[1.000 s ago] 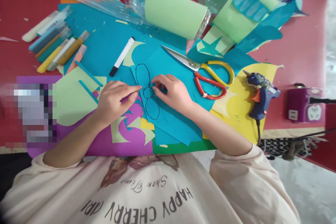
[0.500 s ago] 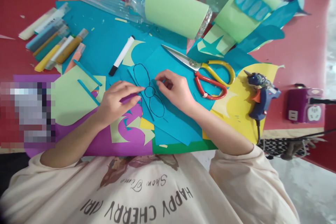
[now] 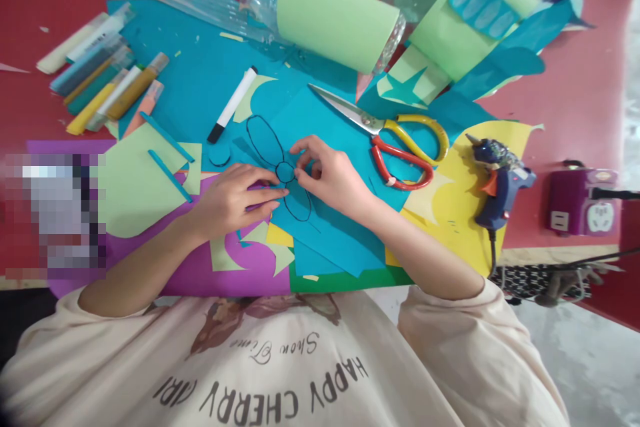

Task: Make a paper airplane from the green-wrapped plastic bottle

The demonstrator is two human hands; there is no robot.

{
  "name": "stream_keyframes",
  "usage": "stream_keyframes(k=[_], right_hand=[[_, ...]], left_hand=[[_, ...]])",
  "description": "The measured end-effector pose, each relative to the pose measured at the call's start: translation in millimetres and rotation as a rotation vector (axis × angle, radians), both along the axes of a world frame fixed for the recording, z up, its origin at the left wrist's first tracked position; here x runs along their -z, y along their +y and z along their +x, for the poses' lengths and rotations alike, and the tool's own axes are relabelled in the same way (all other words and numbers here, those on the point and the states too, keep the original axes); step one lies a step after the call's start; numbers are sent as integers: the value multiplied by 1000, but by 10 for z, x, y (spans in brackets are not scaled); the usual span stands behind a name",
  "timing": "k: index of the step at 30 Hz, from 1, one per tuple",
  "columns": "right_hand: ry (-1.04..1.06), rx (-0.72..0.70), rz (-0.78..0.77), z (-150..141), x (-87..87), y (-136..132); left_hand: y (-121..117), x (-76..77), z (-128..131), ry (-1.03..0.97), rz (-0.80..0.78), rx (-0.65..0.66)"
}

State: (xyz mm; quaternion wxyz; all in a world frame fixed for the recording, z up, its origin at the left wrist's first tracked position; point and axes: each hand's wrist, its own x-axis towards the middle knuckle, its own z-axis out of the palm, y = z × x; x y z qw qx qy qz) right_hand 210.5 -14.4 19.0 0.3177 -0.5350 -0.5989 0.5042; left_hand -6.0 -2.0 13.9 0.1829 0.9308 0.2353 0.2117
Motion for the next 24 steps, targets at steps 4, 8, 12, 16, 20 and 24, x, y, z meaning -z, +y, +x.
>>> stream_keyframes(k=[4, 8, 12, 16, 20, 24], right_hand=[[181, 104, -27, 5, 23, 39], [257, 157, -29, -15, 18, 45], [296, 119, -67, -85, 1, -9], [391, 91, -128, -140, -21, -49], [375, -34, -241, -132, -27, -50], [305, -97, -203, -102, -19, -45]], left_hand=[[-9, -57, 2, -305, -343, -295], [-20, -132, 31, -383, -1076, -365], [-85, -197, 93, -128, -1197, -276], [-125, -226, 141, -205, -1161, -400], [-78, -196, 138, -449, -1173, -603], [-65, -140, 98, -453, -1246, -570]])
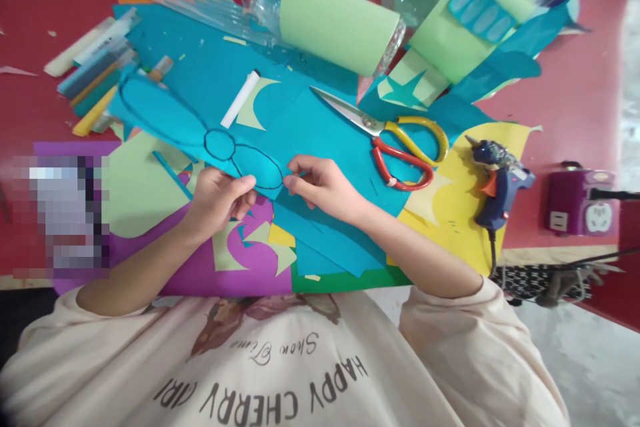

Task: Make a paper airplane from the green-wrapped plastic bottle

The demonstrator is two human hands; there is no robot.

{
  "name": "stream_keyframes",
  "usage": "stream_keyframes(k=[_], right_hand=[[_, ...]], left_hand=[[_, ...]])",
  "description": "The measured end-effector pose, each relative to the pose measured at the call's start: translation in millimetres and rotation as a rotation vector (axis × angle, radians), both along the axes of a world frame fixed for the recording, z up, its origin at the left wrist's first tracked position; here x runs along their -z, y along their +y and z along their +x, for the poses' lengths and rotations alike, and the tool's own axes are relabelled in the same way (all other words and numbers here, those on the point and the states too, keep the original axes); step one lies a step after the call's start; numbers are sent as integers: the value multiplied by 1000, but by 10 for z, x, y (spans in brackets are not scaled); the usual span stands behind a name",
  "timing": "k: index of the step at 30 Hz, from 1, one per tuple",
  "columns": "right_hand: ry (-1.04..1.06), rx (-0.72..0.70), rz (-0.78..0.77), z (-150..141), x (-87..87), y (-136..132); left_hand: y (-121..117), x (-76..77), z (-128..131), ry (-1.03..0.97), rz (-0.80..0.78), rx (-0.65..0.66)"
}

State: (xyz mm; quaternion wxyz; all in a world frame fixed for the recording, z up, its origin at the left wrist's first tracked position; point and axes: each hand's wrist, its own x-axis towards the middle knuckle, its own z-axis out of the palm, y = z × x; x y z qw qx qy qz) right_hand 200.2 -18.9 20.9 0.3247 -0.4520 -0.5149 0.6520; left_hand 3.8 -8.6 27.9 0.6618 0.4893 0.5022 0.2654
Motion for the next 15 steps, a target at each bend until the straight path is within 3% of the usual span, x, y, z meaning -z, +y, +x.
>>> stream_keyframes(k=[3, 6, 9, 11, 13, 15], right_hand=[[-103, -74, 163, 26, -37, 7], [-289, -140, 317, 100, -138, 7], [-637, -102, 446, 287, -276, -21], [-992, -26, 524, 475, -358, -58], [-1321, -21, 454, 679, -412, -100], [-1472, -61, 374, 851, -434, -135]], left_hand=[[-29, -7, -17, 42, -63, 160], [-45, -48, -5, 122, -93, 188], [-35, -51, 6, 136, -89, 144], [-26, -19, 1, 116, -103, 114], [-21, 21, -11, 90, -116, 89], [-21, 50, -19, 77, -116, 73]])
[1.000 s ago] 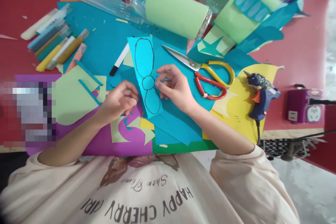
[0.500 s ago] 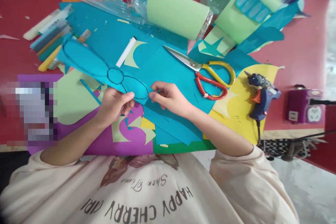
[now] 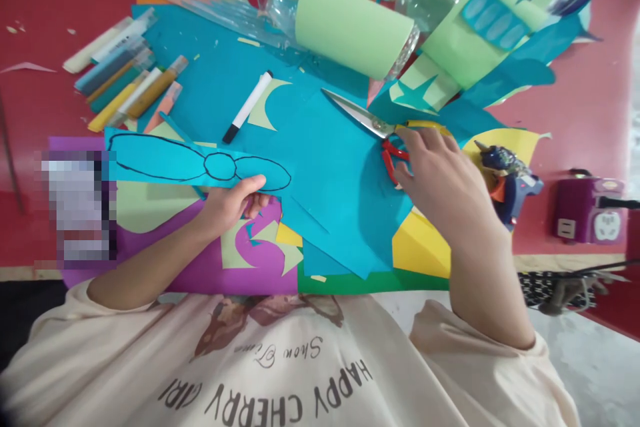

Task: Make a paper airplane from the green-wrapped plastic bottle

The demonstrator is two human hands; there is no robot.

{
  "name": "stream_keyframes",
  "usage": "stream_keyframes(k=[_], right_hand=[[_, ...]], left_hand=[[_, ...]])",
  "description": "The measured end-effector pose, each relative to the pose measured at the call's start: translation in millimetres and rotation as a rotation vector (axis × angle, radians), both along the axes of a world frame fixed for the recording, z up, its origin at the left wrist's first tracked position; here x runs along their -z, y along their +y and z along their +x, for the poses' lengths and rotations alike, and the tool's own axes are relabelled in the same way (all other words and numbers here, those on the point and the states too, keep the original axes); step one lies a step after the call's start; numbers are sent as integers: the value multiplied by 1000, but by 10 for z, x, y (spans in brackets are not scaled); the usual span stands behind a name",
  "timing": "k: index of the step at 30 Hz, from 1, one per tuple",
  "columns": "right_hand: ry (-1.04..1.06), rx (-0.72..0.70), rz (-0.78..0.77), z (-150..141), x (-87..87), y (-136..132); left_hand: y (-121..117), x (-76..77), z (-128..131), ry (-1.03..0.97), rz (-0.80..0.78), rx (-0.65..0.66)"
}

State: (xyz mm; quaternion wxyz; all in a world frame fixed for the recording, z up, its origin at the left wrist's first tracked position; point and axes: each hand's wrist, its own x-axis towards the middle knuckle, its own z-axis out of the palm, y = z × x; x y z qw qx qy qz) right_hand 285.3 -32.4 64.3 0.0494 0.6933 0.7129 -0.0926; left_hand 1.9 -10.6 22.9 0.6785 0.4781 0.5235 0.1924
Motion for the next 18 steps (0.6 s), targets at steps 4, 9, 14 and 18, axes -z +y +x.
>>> stream_keyframes(k=[4, 9, 14, 18], right_hand=[[-103, 68, -114, 134, -3, 10], [-98, 109, -193, 85, -6, 156], [53, 178, -116, 136, 48, 219], [218, 198, 32, 196, 59, 146]], left_hand=[[3, 4, 10, -18, 10, -10], [6, 4, 24, -64, 4, 0], [1, 46, 7, -84, -26, 19], [5, 48, 9, -104, -45, 12]])
